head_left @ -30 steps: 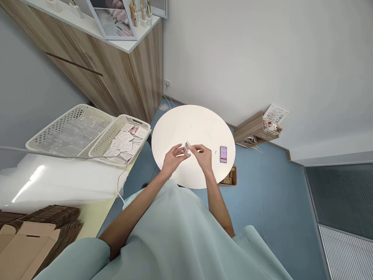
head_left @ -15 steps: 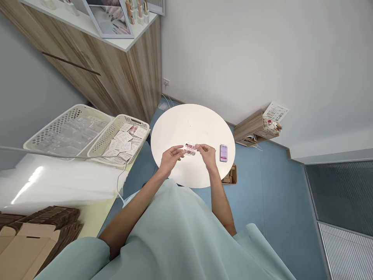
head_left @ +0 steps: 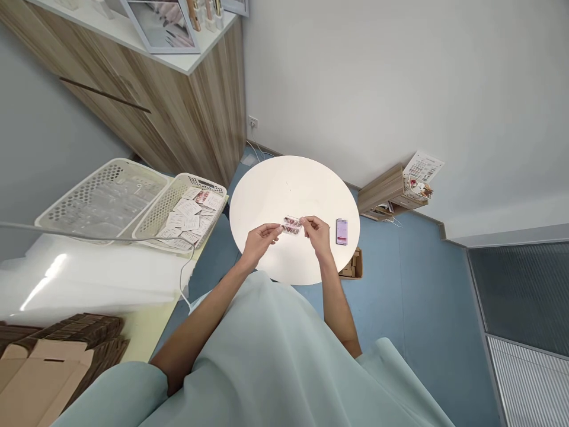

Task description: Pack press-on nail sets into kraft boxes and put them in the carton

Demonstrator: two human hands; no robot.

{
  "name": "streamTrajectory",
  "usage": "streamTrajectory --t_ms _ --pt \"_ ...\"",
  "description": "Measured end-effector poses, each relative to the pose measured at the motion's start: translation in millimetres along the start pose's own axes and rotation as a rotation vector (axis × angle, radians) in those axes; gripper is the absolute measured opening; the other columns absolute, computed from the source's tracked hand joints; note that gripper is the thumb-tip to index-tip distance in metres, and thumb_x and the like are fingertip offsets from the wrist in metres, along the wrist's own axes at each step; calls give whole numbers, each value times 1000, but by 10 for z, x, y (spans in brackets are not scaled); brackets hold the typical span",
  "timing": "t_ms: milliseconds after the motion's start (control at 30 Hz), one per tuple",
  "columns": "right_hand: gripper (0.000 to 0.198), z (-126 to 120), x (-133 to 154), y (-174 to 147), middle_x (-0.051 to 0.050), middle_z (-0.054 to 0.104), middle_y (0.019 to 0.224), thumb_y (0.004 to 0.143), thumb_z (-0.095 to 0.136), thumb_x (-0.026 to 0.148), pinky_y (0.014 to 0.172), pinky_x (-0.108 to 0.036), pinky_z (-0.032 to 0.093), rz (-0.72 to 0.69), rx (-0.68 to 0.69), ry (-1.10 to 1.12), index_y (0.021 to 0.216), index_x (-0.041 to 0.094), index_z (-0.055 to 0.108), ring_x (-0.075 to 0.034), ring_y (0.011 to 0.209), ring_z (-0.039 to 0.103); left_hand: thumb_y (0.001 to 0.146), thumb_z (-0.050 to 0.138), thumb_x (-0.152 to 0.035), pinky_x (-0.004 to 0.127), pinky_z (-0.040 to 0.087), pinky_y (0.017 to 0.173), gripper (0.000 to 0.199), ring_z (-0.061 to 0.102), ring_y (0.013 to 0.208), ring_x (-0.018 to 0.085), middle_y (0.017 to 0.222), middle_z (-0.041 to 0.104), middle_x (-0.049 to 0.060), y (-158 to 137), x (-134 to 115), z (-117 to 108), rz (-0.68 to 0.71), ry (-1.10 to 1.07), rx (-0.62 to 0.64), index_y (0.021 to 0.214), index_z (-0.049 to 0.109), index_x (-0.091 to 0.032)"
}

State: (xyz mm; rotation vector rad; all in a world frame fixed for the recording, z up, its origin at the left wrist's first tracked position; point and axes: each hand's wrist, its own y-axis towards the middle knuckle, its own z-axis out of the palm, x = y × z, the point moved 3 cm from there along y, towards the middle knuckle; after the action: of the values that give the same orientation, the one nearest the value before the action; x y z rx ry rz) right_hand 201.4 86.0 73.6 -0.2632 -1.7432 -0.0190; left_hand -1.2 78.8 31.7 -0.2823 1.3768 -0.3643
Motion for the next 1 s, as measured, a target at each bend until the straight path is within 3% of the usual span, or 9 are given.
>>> streamTrajectory --t_ms 133,267,500,700,900,1000 --pt "40 -18 8 -23 4 59 62 86 78 62 55 -28 41 22 19 6 89 23 76 -13 55 54 73 84 -80 32 47 63 64 62 67 17 92 79 15 44 23 -14 -153 5 52 81 82 -17" --pt "39 -39 53 -81 0 69 69 88 77 61 55 -28 42 17 83 -12 90 22 77 -15 59 64 70 88 -77 30 37 55 62 55 61 14 96 81 17 133 -9 6 -203 23 103 82 84 -16" --pt "33 -138 87 -350 -4 81 96 86 83 55 73 -32 55 5 131 -89 99 25 82 -21 83 75 66 95 -64 29 41 57 51 60 69 15 101 80 14 292 -147 26 -140 23 221 87 86 -19" --pt "26 -155 -126 -499 -4 81 104 90 77 51 85 -37 59 -26 71 -187 103 28 82 -21 87 69 71 94 -60 33 45 61 45 64 70 20 78 74 8 341 -159 72 -4 73 196 94 87 -22" --pt "23 -217 -245 -475 -4 78 109 96 71 45 88 -38 60 -54 54 -255 110 27 76 -22 94 70 73 92 -61 34 49 64 46 67 73 22 77 75 9 292 -134 159 35 132 153 94 87 -20" --pt "26 -245 -201 -472 -12 71 139 98 72 39 98 -45 61 -179 14 -454 120 26 71 -28 122 68 74 89 -61 35 51 65 46 69 73 23 84 79 10 261 -118 211 57 200 70 94 86 -20"
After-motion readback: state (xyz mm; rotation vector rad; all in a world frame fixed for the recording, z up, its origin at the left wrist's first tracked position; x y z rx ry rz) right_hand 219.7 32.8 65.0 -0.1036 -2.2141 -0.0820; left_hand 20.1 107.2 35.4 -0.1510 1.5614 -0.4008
